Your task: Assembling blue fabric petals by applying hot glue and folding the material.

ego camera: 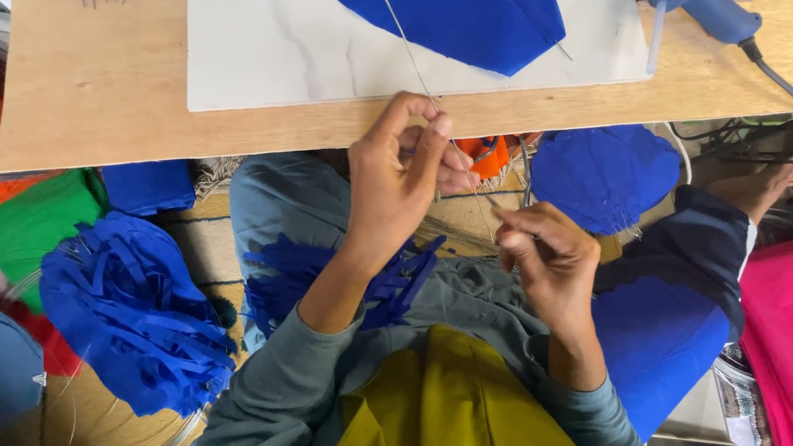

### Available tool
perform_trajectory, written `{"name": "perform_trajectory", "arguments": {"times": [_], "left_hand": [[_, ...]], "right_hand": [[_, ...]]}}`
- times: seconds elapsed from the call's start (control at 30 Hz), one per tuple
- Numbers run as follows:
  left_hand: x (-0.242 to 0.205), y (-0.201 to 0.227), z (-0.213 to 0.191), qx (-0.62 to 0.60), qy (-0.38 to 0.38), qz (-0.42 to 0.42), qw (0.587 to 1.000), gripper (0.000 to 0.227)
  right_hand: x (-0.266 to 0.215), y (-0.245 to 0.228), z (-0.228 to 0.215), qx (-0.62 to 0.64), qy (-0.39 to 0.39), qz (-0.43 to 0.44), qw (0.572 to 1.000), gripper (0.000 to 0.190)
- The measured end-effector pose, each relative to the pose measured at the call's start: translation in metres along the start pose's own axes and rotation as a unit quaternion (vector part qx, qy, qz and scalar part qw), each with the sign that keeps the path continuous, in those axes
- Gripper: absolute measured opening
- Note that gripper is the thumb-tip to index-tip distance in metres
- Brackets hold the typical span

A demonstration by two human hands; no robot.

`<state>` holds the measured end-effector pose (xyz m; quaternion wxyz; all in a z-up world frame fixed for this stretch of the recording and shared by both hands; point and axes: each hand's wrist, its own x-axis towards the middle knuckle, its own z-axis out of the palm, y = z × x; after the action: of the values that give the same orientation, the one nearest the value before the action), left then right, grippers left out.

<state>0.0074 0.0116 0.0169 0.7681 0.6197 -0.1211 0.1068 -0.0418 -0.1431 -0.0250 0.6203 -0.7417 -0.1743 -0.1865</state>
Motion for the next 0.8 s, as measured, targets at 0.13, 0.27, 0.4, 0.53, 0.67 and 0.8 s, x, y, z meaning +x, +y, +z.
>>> {"name": "perform_trajectory", "arguments": {"times": [0.13, 0.27, 0.4, 0.53, 0.67, 0.8], "left_hand": [[0.002, 0.002, -0.005, 0.007, 0.016, 0.019, 1.0, 0.014], [0.0, -0.002, -0.002, 0.028, 0.03, 0.019, 0.999, 0.013], [-0.003, -0.005, 0.004, 0.016, 0.025, 0.002, 1.0, 0.014], [-0.001, -0.011, 0.005, 0.017, 0.025, -0.008, 1.0, 0.013], [0.011, -0.006, -0.005, 0.052, 0.081, 0.008, 0.995, 0.011], [0.023, 0.001, -0.017, 0.098, 0.099, 0.041, 0.989, 0.011]], "right_hand": [[0.002, 0.003, -0.005, 0.011, 0.02, 0.031, 0.999, 0.021], [-0.002, 0.0, 0.003, 0.036, 0.032, 0.068, 0.997, 0.012], [-0.002, 0.005, 0.011, 0.018, 0.032, 0.057, 0.998, 0.014], [-0.002, 0.006, 0.012, -0.07, 0.049, 0.006, 0.996, 0.007], [-0.009, 0.015, 0.016, -0.252, 0.099, -0.117, 0.956, 0.006], [-0.013, 0.026, 0.02, -0.292, 0.113, -0.188, 0.931, 0.007]]}}
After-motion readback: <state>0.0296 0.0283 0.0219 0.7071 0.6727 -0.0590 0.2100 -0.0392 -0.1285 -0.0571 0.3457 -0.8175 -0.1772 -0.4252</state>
